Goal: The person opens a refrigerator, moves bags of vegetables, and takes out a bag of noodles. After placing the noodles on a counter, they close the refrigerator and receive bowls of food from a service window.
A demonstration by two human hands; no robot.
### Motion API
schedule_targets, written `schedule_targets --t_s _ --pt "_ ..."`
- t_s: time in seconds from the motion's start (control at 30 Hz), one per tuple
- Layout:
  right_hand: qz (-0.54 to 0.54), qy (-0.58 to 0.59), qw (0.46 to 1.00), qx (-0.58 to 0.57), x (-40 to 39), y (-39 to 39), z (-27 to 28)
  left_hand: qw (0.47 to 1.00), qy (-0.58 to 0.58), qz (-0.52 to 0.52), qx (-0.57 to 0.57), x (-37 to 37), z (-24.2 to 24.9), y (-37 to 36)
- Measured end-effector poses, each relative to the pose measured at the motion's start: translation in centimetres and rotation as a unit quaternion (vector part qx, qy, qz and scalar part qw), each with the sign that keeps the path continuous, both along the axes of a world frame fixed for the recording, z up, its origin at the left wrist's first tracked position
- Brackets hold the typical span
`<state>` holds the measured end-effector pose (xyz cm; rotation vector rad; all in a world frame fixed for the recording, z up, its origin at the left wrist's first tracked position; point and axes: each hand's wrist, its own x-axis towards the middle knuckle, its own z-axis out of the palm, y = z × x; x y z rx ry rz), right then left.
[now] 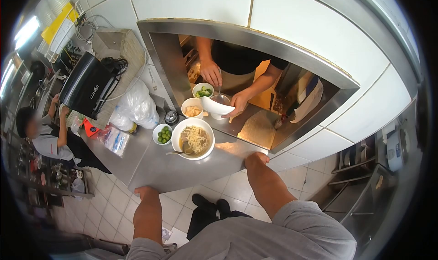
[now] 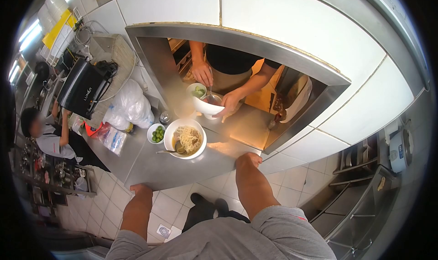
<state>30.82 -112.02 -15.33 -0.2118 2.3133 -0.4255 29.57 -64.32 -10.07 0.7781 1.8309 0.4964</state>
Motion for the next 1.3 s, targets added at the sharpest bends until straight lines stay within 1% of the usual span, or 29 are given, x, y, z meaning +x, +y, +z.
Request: schedule_targets --t_s 0.03,0.07,0.1,0.13,0.2,0.3,0.33,0.4,0.43,0.5,0.53,0.6,0.7,0.77,0.93,1.0,1.03,1.1,1.13,1.2,1.23,1.3 --pt "0.000 0.000 1.000 0.000 0.3 -0.4 -1.7 1.000 -0.003 -0.010 0.002 0.0 0.1 0.0" --pt "0.021 0.035 0.999 -0.003 0.6 -1.0 -4.8 1.000 -0.002 -0.010 0.002 0.0 -0.1 0.1" --pt "0.041 0.069 0.997 -0.005 0.9 -1.4 -6.4 1.000 0.004 0.012 0.004 0.2 -0.5 0.3" --pt "0.041 0.069 0.997 -0.005 0.6 -0.9 -4.6 0.999 0.011 0.034 0.006 0.3 -0.5 0.3" --pt "0.047 0.036 0.998 0.003 -0.1 -0.1 -0.8 1.000 0.001 0.031 0.000 0.1 -0.2 0.2" --pt "0.028 0.025 0.999 0.010 -0.2 0.0 -0.2 1.000 -0.010 0.025 -0.008 -0.1 0.4 0.0" --pt "0.029 0.024 0.999 0.009 0.0 -0.4 -1.8 1.000 -0.011 0.023 -0.011 -0.1 0.5 -0.1" --pt "0.159 0.060 0.985 0.024 0.4 -0.9 -5.4 1.000 -0.017 0.019 -0.013 -0.1 0.3 0.0" --pt "0.159 0.061 0.985 0.024 0.4 -0.9 -5.9 1.000 -0.021 0.015 -0.015 -0.2 0.2 0.1" --pt "0.198 0.074 0.977 0.031 0.4 -1.1 -6.4 1.000 -0.013 0.021 -0.013 0.0 -0.1 0.3" --pt "0.198 0.074 0.977 0.031 0.3 -1.2 -6.4 1.000 -0.004 0.026 -0.012 0.1 -0.2 0.3" --pt "0.158 0.007 0.987 0.016 0.0 -1.4 -6.5 1.000 -0.021 0.015 -0.015 -0.1 -0.3 0.4" --pt "0.180 0.026 0.983 0.016 -0.1 -1.5 -7.6 0.999 -0.043 0.001 -0.020 -0.2 -0.5 0.5" --pt "0.177 0.039 0.983 0.024 0.1 -1.6 -8.0 0.999 -0.049 -0.002 -0.021 -0.2 -0.7 0.7" --pt "0.191 0.062 0.979 0.028 0.2 -1.7 -8.5 1.000 -0.004 -0.009 0.003 0.3 -1.6 1.0" --pt "0.174 0.064 0.982 0.032 0.2 -1.8 -8.4 1.000 0.000 0.000 0.003 0.4 -1.6 1.0" --pt "0.174 0.064 0.982 0.032 0.2 -1.7 -8.1 1.000 0.004 0.009 0.003 0.4 -1.5 0.9" --pt "0.209 0.012 0.978 0.013 0.0 -1.6 -7.6 1.000 0.012 0.027 0.003 0.4 -1.4 0.9" --pt "0.210 0.012 0.978 0.013 0.0 -1.7 -7.4 0.999 0.016 0.036 0.002 0.4 -1.3 0.9" --pt "0.106 0.032 0.994 0.018 0.2 -1.8 -6.8 0.999 0.022 0.040 0.004 0.5 -1.5 1.0" --pt "0.106 0.032 0.994 0.019 0.1 -1.5 -5.6 0.999 0.029 0.044 0.006 0.6 -1.6 1.1" --pt "0.082 -0.007 0.997 0.010 -0.4 -0.8 -3.2 0.999 0.029 0.041 0.005 0.6 -1.8 1.2"
